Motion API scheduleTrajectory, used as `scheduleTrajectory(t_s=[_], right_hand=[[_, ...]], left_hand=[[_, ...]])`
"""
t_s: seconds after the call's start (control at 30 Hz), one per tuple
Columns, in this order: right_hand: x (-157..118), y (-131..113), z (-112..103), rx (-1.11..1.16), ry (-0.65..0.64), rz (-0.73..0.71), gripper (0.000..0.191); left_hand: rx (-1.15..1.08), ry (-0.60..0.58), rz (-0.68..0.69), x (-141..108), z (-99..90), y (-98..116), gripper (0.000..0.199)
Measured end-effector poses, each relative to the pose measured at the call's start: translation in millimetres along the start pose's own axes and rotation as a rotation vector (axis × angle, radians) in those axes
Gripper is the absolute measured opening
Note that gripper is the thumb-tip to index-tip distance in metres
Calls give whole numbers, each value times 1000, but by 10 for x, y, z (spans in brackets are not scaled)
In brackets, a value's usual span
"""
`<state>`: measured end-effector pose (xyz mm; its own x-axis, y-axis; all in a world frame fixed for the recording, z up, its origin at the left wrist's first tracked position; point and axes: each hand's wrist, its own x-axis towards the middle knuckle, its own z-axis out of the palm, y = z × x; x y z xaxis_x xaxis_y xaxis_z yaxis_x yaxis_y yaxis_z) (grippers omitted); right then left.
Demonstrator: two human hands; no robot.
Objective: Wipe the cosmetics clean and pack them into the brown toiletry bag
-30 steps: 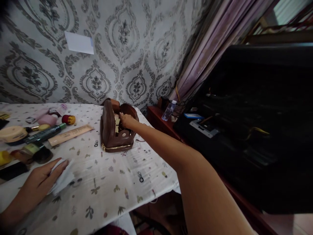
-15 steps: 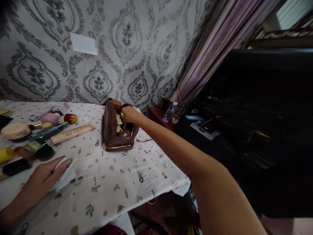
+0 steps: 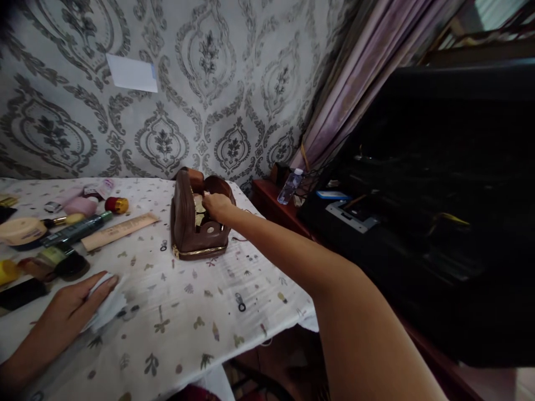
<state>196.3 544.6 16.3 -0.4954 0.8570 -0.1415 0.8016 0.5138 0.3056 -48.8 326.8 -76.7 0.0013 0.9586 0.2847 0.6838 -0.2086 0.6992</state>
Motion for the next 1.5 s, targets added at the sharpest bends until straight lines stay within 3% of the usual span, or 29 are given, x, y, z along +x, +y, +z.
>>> scheduleTrajectory(t_s=[0.23,0.4,0.57,0.7,0.83,0.93,1.07,1.3,1.4,1.5], right_hand=[[17,-30,14,-11,-6,20,37],[-110,-55,-100,-19,32,-17,35],[-457,-29,-230,-22,96,-106,29],[-903,-114,-64,24,71,-257,30],[-1297,-303,359,172,374,-159,25],[-1421,-400,647,195,603,-144,32],[-1406,-434,759,219,744,-146,32],[-1283,-731,602,426,1006,-319,19],[-1195,-996,592,596,974,-487,21],[-1037,-1283,619,845,794,-590,22]], left_hand=[[0,-17,-15,-12,30,-61,45],[18,-24,-13,14,5,-35,47],[20,-15,-18,14,-6,-21,46],[-6,-39,-2,0,24,-63,45],[2,-32,14,-6,65,-124,44],[19,-41,11,1,81,-150,44],[41,-49,-2,14,96,-135,43],[-7,3,-50,46,75,-124,29],[-37,87,-73,59,27,-159,25],[-50,191,-75,75,-39,-186,24]])
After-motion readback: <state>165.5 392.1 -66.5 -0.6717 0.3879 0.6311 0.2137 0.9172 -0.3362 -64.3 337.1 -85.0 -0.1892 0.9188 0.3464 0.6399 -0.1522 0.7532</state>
